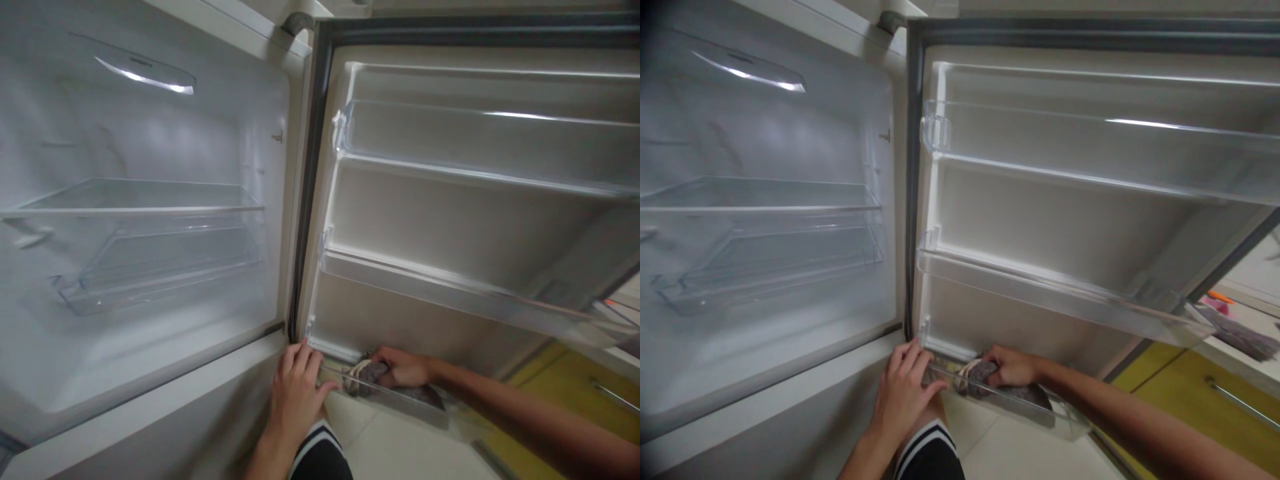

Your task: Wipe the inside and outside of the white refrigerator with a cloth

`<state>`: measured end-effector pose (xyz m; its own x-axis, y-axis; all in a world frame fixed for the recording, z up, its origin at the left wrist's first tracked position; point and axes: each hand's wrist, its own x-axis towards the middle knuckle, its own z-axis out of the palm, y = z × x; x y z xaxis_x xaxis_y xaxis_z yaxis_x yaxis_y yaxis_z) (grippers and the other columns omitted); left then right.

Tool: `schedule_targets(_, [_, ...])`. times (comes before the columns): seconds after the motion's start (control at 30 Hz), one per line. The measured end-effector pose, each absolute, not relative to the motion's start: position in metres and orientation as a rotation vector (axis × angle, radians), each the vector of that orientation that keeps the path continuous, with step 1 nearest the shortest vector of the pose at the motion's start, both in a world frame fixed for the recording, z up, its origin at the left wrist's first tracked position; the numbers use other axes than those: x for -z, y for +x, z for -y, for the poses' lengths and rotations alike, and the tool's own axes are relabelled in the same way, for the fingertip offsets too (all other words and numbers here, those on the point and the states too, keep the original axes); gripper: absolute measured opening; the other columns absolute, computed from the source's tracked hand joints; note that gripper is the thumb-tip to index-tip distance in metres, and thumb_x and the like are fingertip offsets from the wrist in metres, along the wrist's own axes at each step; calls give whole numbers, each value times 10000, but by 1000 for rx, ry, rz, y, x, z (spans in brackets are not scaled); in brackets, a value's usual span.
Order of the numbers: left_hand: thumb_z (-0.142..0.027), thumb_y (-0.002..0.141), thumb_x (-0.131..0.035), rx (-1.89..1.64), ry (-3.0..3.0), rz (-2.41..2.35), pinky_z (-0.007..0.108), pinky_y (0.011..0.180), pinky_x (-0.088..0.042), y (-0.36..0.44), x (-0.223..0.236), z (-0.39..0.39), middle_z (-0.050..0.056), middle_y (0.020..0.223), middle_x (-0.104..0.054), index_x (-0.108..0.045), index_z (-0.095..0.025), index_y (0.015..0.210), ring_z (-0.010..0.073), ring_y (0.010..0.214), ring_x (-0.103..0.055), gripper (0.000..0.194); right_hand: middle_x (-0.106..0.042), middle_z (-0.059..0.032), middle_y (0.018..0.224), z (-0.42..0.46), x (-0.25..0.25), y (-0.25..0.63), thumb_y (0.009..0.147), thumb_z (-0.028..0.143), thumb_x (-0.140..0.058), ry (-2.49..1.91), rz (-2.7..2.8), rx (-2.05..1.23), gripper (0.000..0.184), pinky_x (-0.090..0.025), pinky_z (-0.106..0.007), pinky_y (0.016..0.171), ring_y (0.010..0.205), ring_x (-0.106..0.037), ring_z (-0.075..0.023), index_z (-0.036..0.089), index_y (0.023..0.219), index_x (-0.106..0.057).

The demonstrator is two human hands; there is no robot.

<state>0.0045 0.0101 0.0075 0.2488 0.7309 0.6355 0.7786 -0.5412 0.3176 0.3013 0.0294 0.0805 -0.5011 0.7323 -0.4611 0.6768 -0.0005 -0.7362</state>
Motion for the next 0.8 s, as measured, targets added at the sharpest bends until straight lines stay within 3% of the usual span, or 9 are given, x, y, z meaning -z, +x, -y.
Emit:
schedule_targets(0.23, [-443, 688, -1079, 1032, -2480, 1472, 516, 924, -660, 1, -26, -14, 69, 1257, -741, -749, -271, 1263, 340, 1123, -641, 685, -636, 24, 817, -71, -74, 220, 769, 361, -669, -1495, 2181, -1463, 253, -489, -238, 774, 815, -562, -154, 167, 898, -767])
schedule_targets(0.4, [-527, 644, -1092, 1011, -2510, 1362, 610, 1093, -599, -1, -32, -21, 114, 1417, -729, -720, -246, 1371, 381, 1268, -657, 864, -594, 27, 799, -83, -72, 193, 740, 347, -662, -1439, 2192, -1448, 232, -474, -245, 762, 788, -537, -145, 159, 863, -719])
schedule_targets(0.53, [-536, 634, -1097, 1096, -2578, 1229, 616, 1236, -521, -2, -24, -26, 118, 1388, -764, -740, -219, 1261, 384, 1410, -653, 788, -616, 22, 768, -56, -76, 241, 729, 403, -663, -1499, 2079, -1507, 310, -476, -248, 732, 754, -544, -147, 152, 877, -768])
schedule_targets(0.67, [-542, 652, -1087, 1141, -2604, 1224, 627, 1264, -500, -1, -18, -28, 126, 1370, -778, -752, -221, 1205, 392, 1461, -641, 722, -577, 25, 678, -25, -85, 303, 667, 462, -731, -1843, 1955, -1425, 329, -414, -232, 621, 664, -508, -133, 149, 766, -760])
schedule_targets(0.8, [-543, 672, -1076, 1123, -2663, 1263, 615, 1270, -499, -1, -20, -26, 133, 1353, -777, -767, -218, 1162, 393, 1491, -619, 664, -530, 32, 624, -19, -88, 310, 648, 432, -679, -1830, 1984, -1453, 282, -375, -224, 565, 606, -468, -118, 155, 693, -701])
